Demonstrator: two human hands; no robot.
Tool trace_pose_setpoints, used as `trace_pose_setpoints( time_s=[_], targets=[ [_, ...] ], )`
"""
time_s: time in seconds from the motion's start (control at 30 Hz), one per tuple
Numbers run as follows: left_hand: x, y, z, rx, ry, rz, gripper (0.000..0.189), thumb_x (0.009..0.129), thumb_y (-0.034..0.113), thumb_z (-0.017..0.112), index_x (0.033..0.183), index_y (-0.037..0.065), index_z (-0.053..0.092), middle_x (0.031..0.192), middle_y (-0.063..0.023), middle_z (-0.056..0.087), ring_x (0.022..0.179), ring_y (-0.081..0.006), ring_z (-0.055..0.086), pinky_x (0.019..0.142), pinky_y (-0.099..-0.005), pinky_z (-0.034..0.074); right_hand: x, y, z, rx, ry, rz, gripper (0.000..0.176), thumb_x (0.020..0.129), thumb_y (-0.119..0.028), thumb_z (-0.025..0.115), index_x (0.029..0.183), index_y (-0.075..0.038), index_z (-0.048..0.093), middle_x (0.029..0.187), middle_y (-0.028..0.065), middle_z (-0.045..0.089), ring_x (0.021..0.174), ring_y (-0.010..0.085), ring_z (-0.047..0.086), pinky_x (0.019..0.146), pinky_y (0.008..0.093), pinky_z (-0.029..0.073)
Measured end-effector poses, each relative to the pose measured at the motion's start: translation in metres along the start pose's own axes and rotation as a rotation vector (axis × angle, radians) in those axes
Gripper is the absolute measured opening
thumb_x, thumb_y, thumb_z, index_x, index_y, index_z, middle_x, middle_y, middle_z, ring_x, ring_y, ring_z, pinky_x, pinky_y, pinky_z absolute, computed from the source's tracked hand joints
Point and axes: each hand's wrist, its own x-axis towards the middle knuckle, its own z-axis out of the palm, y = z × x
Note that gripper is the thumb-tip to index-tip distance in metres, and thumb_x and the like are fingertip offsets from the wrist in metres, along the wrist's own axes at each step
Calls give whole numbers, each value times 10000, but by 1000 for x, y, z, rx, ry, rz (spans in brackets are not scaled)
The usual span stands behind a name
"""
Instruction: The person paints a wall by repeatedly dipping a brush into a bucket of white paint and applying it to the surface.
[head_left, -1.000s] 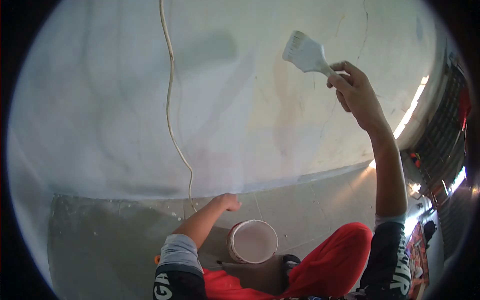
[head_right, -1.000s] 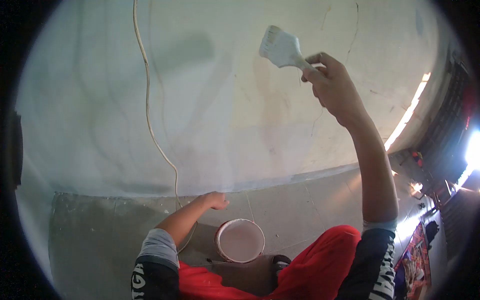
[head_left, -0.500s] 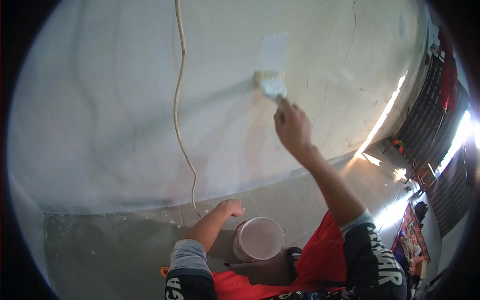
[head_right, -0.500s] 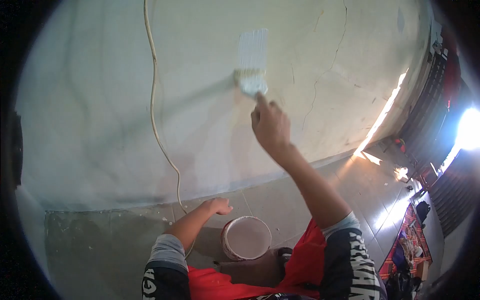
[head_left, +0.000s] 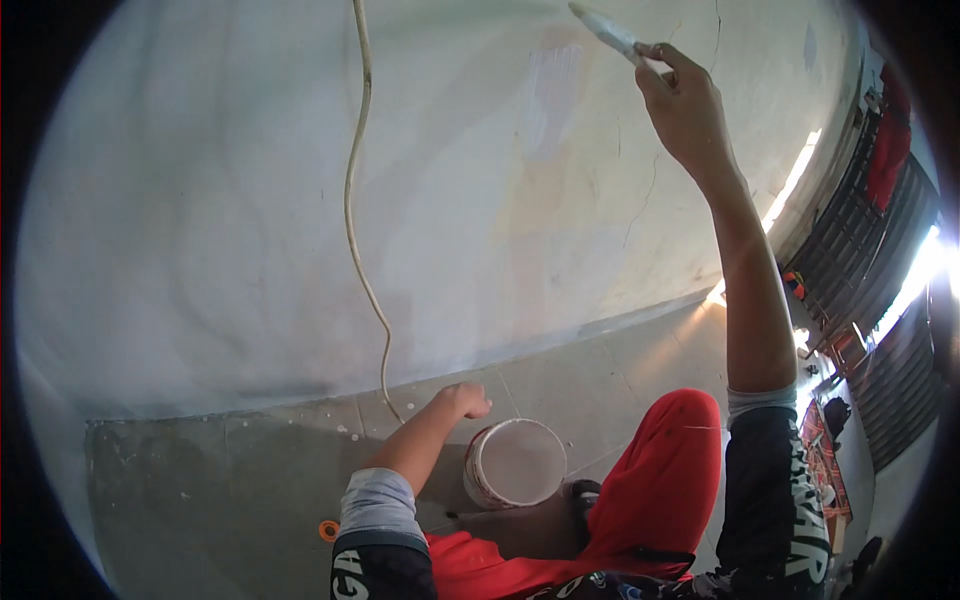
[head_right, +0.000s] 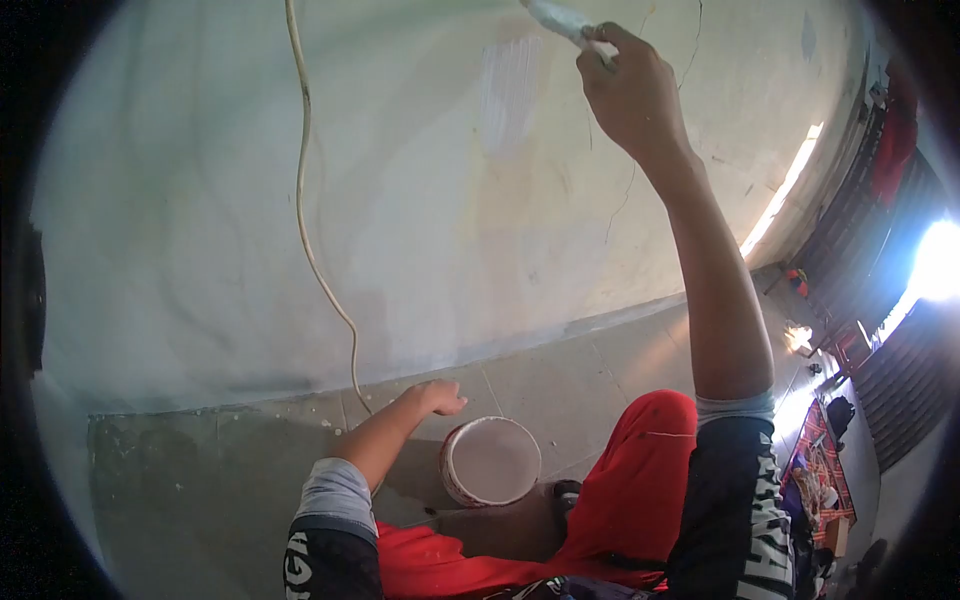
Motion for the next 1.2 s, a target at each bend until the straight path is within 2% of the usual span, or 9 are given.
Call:
trace_pose_setpoints(
  time_s=[0.17,0.23,0.3,0.4,0.57,0.73,0.9,1.03,1.2],
  targets=[
    [-2,-3,-2,43,-44,-17,496,950,411,464,1172,-1,631,1219,-221,610,1159,-370,570,990,-452,449,-52,14,71,55,-45,-80,291,843,-129,585,1109,-16,623,742,265,614,703,402,628,640,489,492],
    [-1,-6,0,42,-52,-59,483,950,407,467,1180,16,632,1237,-209,605,1168,-362,567,988,-454,449,-113,24,109,-43,-109,-138,366,843,-113,587,1188,8,566,756,231,606,706,409,612,645,506,486],
    [3,-10,0,46,-36,-65,476,949,408,469,1182,27,634,1241,-201,605,1172,-356,567,984,-455,452,-172,23,125,65,-247,8,388,832,-96,596,1206,-2,552,753,221,603,699,400,614,635,499,492],
    [3,-10,3,65,-25,-79,464,947,412,476,1184,47,638,1246,-188,607,1176,-344,569,973,-459,458,-229,22,138,93,-533,224,260,806,-107,575,1037,-11,643,768,279,632,785,423,640,718,502,505],
    [-3,3,0,48,-62,-115,448,943,414,488,1196,76,638,1246,-168,613,1178,-332,571,954,-462,470,-210,31,127,149,-677,402,223,795,-172,615,945,-33,703,853,271,657,841,423,653,778,453,520],
    [-5,6,0,92,-124,-132,446,937,416,495,1221,98,625,1284,-141,596,1198,-319,560,969,-460,465,-80,23,82,75,-351,41,207,778,-166,620,914,-46,719,893,227,675,902,400,652,830,438,513],
    [-3,0,5,94,-96,-125,430,929,401,506,1228,116,625,1291,-130,594,1203,-311,559,977,-459,461,2,-24,18,98,-132,99,291,830,-200,580,1045,-29,676,791,243,662,721,369,658,685,414,518],
    [-4,-4,6,89,-144,-147,420,923,401,511,1222,132,632,1286,-130,598,1198,-310,564,966,-458,471,-27,-22,45,81,26,12,273,844,-186,582,1061,-31,640,695,237,626,647,380,632,614,444,488],
    [13,-19,26,84,-94,-176,379,866,319,552,1166,115,664,1238,-135,627,1155,-305,597,926,-448,493,-184,9,143,36,-175,63,366,832,-89,596,1188,-22,543,740,235,606,727,422,606,666,521,490]
  ],
)
